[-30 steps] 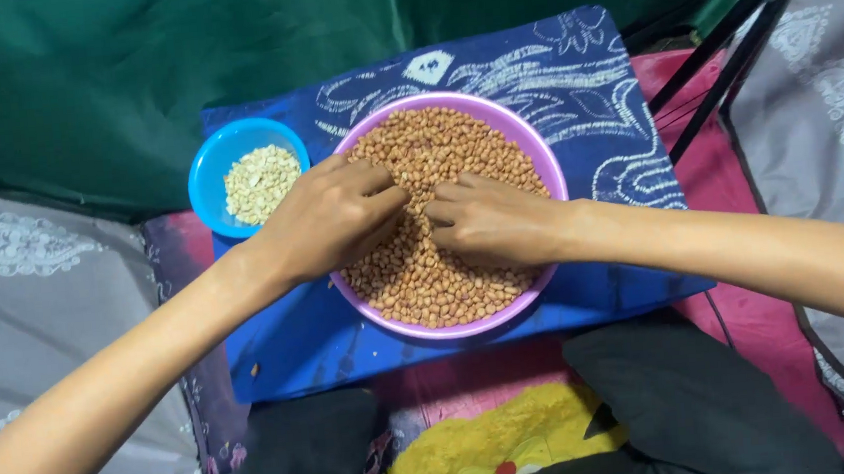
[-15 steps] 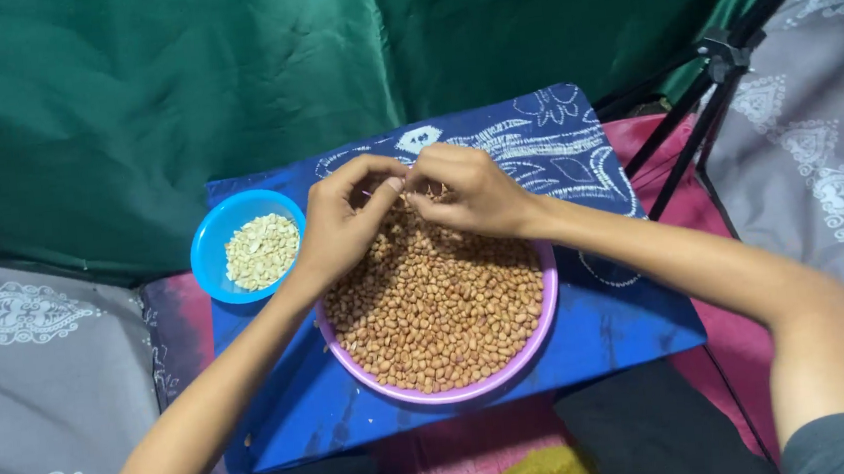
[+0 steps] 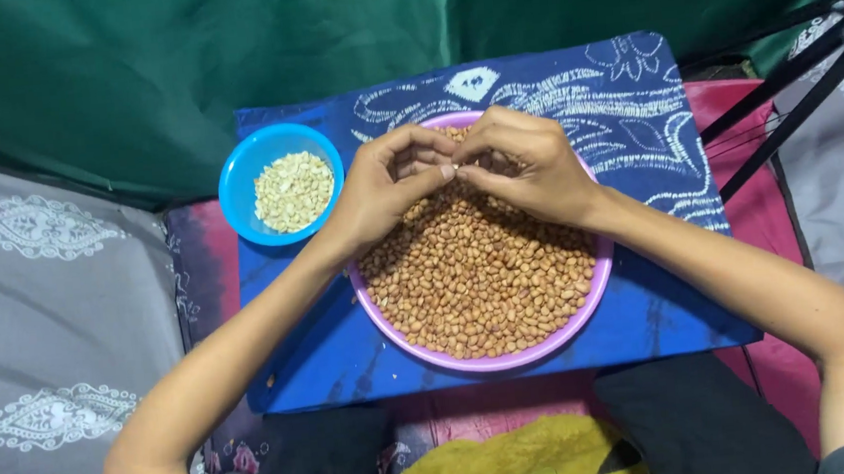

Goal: A person is manually sorting peanuts, picking out specific nuts from a large pink bowl and placing them into a smaller blue bowl.

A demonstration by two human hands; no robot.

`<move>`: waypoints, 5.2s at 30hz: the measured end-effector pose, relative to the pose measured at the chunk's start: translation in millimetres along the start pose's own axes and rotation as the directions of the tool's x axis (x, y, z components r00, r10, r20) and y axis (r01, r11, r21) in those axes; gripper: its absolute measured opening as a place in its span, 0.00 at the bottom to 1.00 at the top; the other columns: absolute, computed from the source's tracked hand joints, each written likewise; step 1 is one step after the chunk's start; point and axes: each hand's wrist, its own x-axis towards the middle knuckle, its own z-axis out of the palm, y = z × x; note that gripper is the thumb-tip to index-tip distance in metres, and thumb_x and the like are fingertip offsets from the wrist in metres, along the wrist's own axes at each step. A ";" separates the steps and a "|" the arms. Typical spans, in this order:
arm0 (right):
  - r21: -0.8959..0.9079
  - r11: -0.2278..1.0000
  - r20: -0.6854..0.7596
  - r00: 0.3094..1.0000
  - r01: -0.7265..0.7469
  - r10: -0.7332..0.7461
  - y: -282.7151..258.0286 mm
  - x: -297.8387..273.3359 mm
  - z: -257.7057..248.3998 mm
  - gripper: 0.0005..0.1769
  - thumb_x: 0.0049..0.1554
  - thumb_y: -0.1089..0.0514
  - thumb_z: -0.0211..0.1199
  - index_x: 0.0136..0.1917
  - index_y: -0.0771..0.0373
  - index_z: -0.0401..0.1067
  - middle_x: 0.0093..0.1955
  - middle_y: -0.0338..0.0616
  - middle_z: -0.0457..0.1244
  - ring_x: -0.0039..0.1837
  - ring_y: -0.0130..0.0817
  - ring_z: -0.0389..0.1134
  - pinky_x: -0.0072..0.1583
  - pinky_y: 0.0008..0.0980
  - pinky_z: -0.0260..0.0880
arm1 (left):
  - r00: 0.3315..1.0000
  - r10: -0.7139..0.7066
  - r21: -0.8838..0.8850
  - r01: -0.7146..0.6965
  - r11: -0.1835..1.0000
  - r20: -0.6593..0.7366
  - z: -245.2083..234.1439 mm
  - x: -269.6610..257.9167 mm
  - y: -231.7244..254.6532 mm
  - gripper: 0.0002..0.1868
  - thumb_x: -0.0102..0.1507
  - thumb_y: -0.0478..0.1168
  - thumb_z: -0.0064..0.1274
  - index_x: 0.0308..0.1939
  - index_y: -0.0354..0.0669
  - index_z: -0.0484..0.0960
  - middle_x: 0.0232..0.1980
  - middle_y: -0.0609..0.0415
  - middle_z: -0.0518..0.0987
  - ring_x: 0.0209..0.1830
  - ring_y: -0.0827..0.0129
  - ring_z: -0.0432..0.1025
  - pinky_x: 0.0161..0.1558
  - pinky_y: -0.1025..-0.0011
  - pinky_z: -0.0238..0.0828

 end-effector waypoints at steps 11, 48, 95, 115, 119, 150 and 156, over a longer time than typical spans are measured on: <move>0.019 0.999 0.047 0.998 -0.047 0.046 -4.0 0.1 1.1 0.05 0.58 0.67 0.71 0.49 0.65 0.80 0.43 0.47 0.69 0.42 0.38 0.69 0.43 0.32 0.69 | 1.000 -0.018 -0.026 0.018 0.999 0.011 -6.1 0.7 -7.1 0.18 0.60 0.30 0.63 0.55 0.37 0.81 0.41 0.47 0.82 0.40 0.74 0.80 0.46 0.72 0.82; 0.121 0.993 0.006 1.000 0.014 -0.015 -2.8 8.8 6.6 0.02 0.58 0.65 0.71 0.46 0.63 0.79 0.41 0.44 0.68 0.39 0.35 0.70 0.43 0.30 0.69 | 0.989 -0.149 -0.077 0.148 0.986 -0.006 -11.7 -3.4 6.0 0.17 0.61 0.34 0.65 0.53 0.39 0.81 0.40 0.50 0.84 0.39 0.74 0.81 0.43 0.78 0.82; -0.252 0.967 0.341 0.932 -0.036 0.123 10.2 -4.5 5.9 0.07 0.56 0.61 0.71 0.45 0.68 0.79 0.45 0.53 0.68 0.49 0.51 0.69 0.52 0.45 0.70 | 0.975 0.070 0.840 -0.217 0.498 0.210 -37.4 -24.5 18.8 0.08 0.66 0.40 0.55 0.47 0.46 0.85 0.45 0.45 0.80 0.48 0.44 0.77 0.47 0.52 0.75; -0.341 0.940 0.448 0.877 -0.012 0.174 13.3 -10.9 -1.8 0.03 0.56 0.60 0.67 0.44 0.59 0.79 0.47 0.45 0.65 0.55 0.44 0.67 0.56 0.40 0.69 | 0.960 0.097 0.694 -0.258 0.672 0.263 -14.9 -28.9 -3.1 0.17 0.64 0.40 0.54 0.57 0.45 0.82 0.47 0.45 0.81 0.51 0.46 0.77 0.51 0.56 0.76; -0.282 0.954 0.394 0.893 -0.106 0.215 -1.8 -4.7 -24.8 0.04 0.59 0.63 0.66 0.44 0.63 0.80 0.46 0.48 0.67 0.53 0.44 0.69 0.56 0.39 0.70 | 0.964 0.192 0.787 -0.263 0.558 0.185 -17.8 -40.4 5.4 0.18 0.69 0.47 0.52 0.61 0.48 0.80 0.56 0.48 0.78 0.61 0.47 0.71 0.56 0.55 0.69; -0.189 0.948 0.130 0.950 -0.257 0.283 14.5 -28.8 -48.1 0.04 0.58 0.64 0.72 0.48 0.60 0.82 0.41 0.43 0.70 0.45 0.42 0.72 0.48 0.35 0.69 | 0.958 0.274 0.574 -0.269 0.773 0.081 -1.4 -42.3 6.6 0.10 0.69 0.41 0.53 0.52 0.53 0.86 0.51 0.58 0.84 0.55 0.56 0.79 0.57 0.58 0.72; -0.081 0.974 0.156 0.962 -0.213 0.223 17.5 -32.8 -29.6 0.04 0.57 0.64 0.71 0.47 0.62 0.82 0.44 0.48 0.71 0.45 0.48 0.73 0.49 0.40 0.70 | 0.970 0.228 0.555 -0.234 0.798 0.082 11.2 -37.2 -4.9 0.09 0.66 0.41 0.57 0.50 0.55 0.86 0.42 0.57 0.86 0.43 0.57 0.82 0.44 0.62 0.78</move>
